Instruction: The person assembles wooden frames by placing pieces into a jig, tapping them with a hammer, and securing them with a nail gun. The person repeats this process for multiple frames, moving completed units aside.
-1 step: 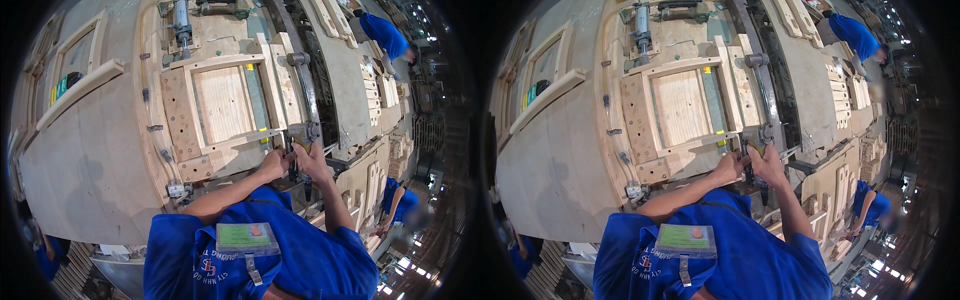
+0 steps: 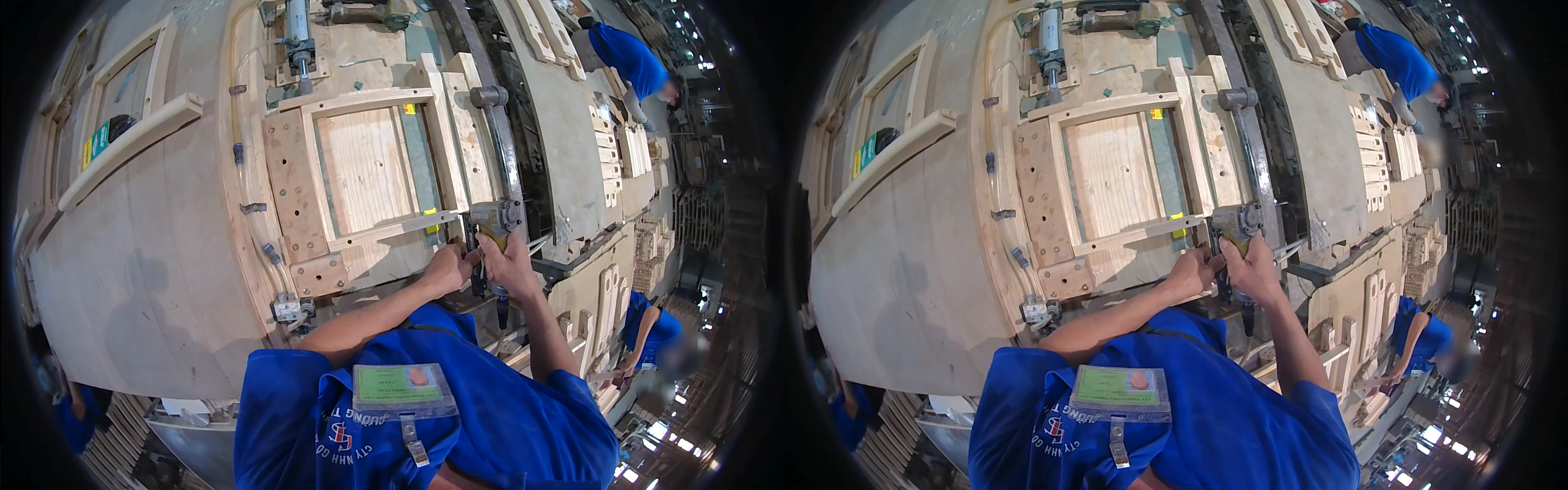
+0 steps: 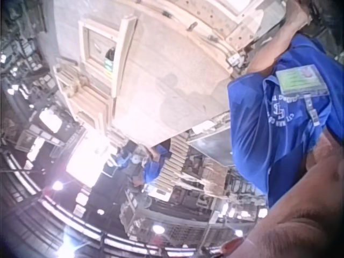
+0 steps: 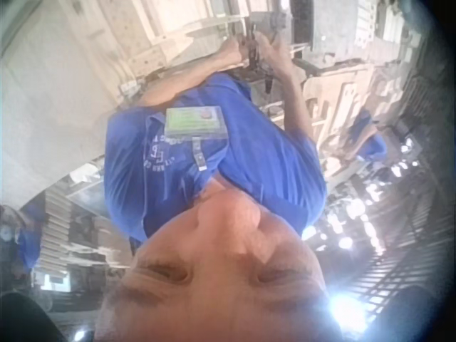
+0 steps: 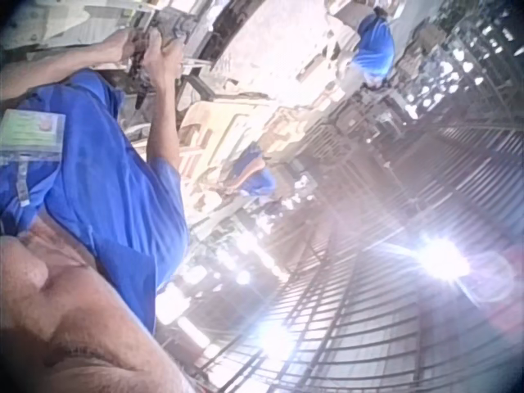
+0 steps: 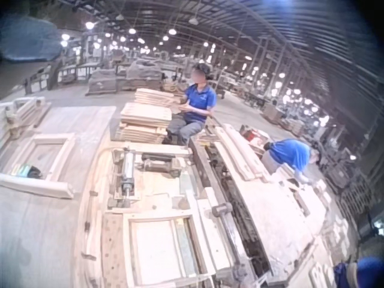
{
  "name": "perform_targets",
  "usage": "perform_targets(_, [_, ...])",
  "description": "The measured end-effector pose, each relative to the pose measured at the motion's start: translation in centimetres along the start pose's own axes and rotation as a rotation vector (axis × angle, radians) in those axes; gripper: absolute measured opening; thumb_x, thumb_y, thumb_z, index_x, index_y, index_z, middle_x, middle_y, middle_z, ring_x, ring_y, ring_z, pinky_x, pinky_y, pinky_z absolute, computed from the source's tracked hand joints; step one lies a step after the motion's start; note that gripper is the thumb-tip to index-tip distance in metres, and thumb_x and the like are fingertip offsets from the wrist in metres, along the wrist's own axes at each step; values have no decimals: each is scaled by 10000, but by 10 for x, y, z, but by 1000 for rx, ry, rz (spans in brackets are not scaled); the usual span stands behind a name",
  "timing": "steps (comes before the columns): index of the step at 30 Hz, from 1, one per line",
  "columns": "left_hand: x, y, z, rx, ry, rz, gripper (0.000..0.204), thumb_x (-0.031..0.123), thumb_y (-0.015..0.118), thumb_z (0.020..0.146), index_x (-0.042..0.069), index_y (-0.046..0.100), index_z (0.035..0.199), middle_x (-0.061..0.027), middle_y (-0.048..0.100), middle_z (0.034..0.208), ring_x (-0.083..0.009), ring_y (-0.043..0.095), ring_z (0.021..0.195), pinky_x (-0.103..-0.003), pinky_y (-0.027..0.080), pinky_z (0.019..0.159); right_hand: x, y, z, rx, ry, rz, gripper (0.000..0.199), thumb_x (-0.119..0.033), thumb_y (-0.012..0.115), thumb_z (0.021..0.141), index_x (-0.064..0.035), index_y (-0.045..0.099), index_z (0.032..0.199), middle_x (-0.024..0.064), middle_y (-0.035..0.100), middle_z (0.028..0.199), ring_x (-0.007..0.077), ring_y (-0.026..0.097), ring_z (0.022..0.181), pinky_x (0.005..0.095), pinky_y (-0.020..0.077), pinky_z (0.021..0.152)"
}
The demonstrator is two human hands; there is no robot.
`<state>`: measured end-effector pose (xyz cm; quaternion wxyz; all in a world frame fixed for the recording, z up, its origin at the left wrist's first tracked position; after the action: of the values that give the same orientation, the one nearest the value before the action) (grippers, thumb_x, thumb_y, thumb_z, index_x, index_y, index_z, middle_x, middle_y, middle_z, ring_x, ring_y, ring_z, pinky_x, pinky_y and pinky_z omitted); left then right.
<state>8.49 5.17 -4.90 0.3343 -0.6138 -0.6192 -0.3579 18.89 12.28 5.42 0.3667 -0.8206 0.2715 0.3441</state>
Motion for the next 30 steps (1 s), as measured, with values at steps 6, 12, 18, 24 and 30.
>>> perform_targets(6, [-10, 2, 14, -33, -27, -15, 450, 393, 601, 1055, -33, 747, 1057, -187, 747, 827, -283, 750, 813, -432, 553, 740, 10, 6, 12, 40, -91, -265, 366, -183, 688, 1027, 58, 584, 1283, 215, 752, 1048, 301, 741, 956, 430, 567, 847])
perform_targets(12, [-8, 2, 15, -124, -135, -144, 496, 435, 622, 1027, -44, 726, 1103, -272, 752, 1025, -421, 722, 1003, -506, 548, 864, -10, 6, 16, 32, -142, -331, 378, -180, 685, 1023, 72, 580, 1284, 222, 750, 1062, 326, 734, 996, 443, 557, 889])
perform_targets(18, [48, -45, 35, 230, 49, -66, 454, 416, 633, 1019, -23, 710, 929, -229, 711, 804, -378, 703, 766, -487, 523, 715, -69, -4, 67, -17, 3, -23, 301, -192, 685, 1040, 7, 582, 1241, 66, 670, 906, 132, 601, 586, 310, 481, 522])
perform_targets(24, [84, -116, 107, 651, 167, -178, 436, 413, 694, 997, -13, 721, 912, -222, 705, 773, -392, 697, 738, -476, 519, 689, -124, 15, 178, 43, -192, 177, 289, -184, 708, 1024, -40, 508, 1176, 23, 573, 787, 103, 530, 512, 295, 433, 454])
perform_targets(30, [89, -140, 135, 623, 88, -130, 389, 381, 699, 1002, -1, 741, 940, -223, 728, 806, -388, 720, 769, -478, 537, 716, -136, 22, 220, -7, -193, 104, 340, -177, 694, 1028, -27, 472, 1237, 56, 594, 798, 121, 542, 513, 305, 440, 442])
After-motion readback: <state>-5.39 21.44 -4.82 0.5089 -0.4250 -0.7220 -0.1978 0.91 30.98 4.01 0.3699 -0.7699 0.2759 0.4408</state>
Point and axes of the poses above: each hand's wrist, its own z-axis towards the middle knuckle, its own y-axis out of the palm, x = y × z, the point moved 4 cm from there along z, towards the middle knuckle
